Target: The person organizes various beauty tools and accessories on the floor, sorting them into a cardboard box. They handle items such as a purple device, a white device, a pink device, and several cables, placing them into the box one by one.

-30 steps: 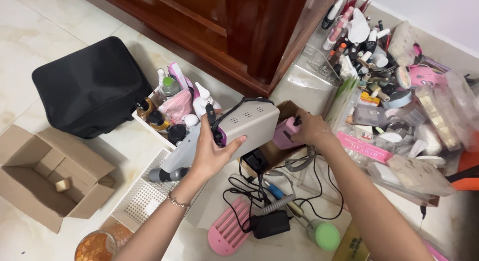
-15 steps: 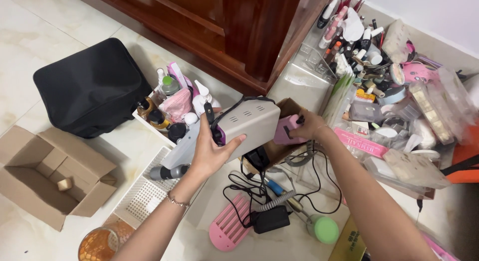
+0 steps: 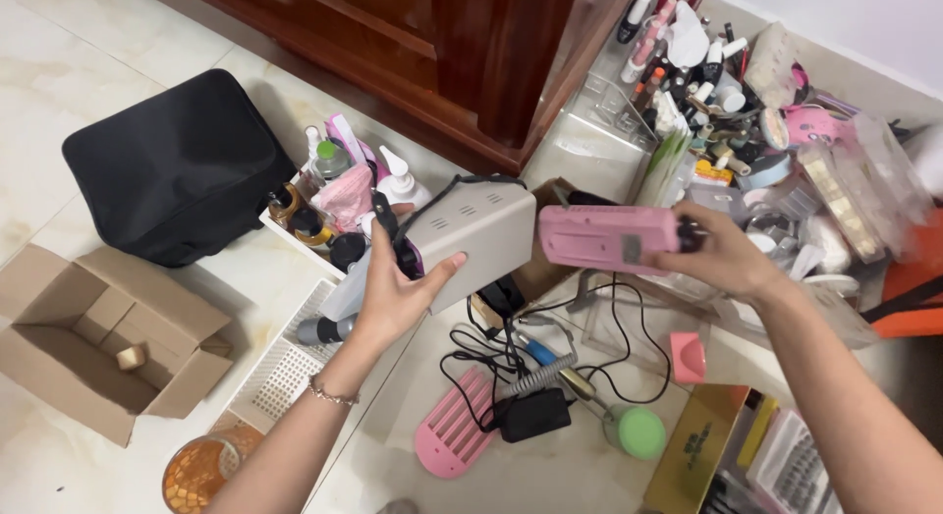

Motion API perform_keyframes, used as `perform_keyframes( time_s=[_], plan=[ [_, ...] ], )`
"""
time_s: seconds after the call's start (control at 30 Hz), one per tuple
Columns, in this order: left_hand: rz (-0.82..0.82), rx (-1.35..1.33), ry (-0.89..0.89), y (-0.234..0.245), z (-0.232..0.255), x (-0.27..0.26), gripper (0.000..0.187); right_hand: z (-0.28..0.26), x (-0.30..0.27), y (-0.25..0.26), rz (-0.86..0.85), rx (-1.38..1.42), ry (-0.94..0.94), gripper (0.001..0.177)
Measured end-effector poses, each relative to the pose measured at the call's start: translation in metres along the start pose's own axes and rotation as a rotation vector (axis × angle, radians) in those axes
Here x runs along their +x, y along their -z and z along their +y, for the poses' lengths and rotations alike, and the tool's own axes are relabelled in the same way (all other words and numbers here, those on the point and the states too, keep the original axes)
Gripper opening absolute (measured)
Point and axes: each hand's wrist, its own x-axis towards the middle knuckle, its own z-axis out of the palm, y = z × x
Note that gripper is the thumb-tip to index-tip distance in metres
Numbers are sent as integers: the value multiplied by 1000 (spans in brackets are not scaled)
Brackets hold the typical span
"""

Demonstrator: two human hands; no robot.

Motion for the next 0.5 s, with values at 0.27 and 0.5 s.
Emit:
perform_keyframes(
  time_s=[0.27, 0.5],
  plan=[
    [1, -90, -59, -6, -1, -18, 73, 48, -95, -16, 28, -43, -84, 49],
    [-47, -110, -8, -10, 4, -34, 76, 112, -178, -88, 390, 113, -47, 32]
  ],
)
